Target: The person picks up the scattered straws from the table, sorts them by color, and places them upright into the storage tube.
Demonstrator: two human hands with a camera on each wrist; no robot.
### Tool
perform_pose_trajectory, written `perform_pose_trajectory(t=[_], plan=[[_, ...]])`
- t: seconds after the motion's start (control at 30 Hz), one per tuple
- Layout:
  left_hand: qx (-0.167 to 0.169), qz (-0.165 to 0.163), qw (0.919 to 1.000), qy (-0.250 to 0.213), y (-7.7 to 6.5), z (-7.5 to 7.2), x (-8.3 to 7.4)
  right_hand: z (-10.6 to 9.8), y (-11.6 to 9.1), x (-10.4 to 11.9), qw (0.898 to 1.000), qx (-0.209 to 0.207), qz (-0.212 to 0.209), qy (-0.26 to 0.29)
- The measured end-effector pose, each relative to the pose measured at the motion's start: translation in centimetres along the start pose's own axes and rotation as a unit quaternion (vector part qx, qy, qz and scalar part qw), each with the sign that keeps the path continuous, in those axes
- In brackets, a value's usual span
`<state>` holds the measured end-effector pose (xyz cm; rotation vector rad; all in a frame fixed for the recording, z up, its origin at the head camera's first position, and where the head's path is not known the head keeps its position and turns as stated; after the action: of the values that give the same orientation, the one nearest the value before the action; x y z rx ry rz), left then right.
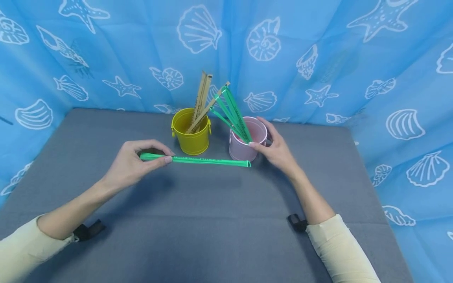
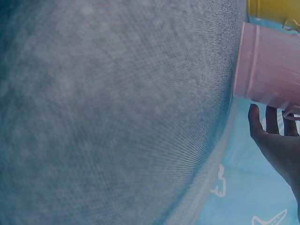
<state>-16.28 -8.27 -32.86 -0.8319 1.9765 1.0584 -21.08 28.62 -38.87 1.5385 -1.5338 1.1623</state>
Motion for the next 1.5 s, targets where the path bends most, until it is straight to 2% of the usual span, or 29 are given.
perform_pose_trajectory(t=[0.27,0.53,0.83,1.0,1.17,1.37,1.5], plan=[[-0.013,0.023,0.9996,0.014,2.7,-0.5,0.0,0.1,-0.1,-0.2,1.0,-0.001,0.007,-0.002],[-0.025,0.06,0.9972,0.039,5.5,-0.6,-1.8,0.0,0.1,0.1,1.0,-0.003,0.002,-0.007],[-0.03,0.056,0.9965,0.054,8.7,-0.9,-2.0,-0.1,0.1,0.1,1.0,-0.002,0.002,-0.01],[-0.016,0.038,0.9966,0.072,10.1,-0.9,-1.5,0.0,0.1,0.0,1.0,0.002,0.006,-0.001],[0.018,0.03,0.994,0.103,11.0,-0.5,-1.1,0.1,0.1,-0.2,1.0,0.004,0.011,-0.001],[0.048,0.045,0.991,0.116,12.0,0.8,-0.6,0.1,0.1,-0.3,1.0,0.002,0.004,0.001],[0.068,0.031,0.9893,0.125,12.7,1.9,-0.1,0.1,0.1,-0.2,1.0,-0.002,0.001,0.0]])
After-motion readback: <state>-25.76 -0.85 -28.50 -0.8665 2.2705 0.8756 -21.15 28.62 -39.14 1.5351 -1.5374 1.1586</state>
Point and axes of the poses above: each hand's wrist, its own y-axis towards the middle knuckle, its own z-axis out of the palm, x = y × z, the point moved 3 cm from there along y, towards the middle knuckle, and after that the axes turned 11 degrees about z, right-handed, at the moved point
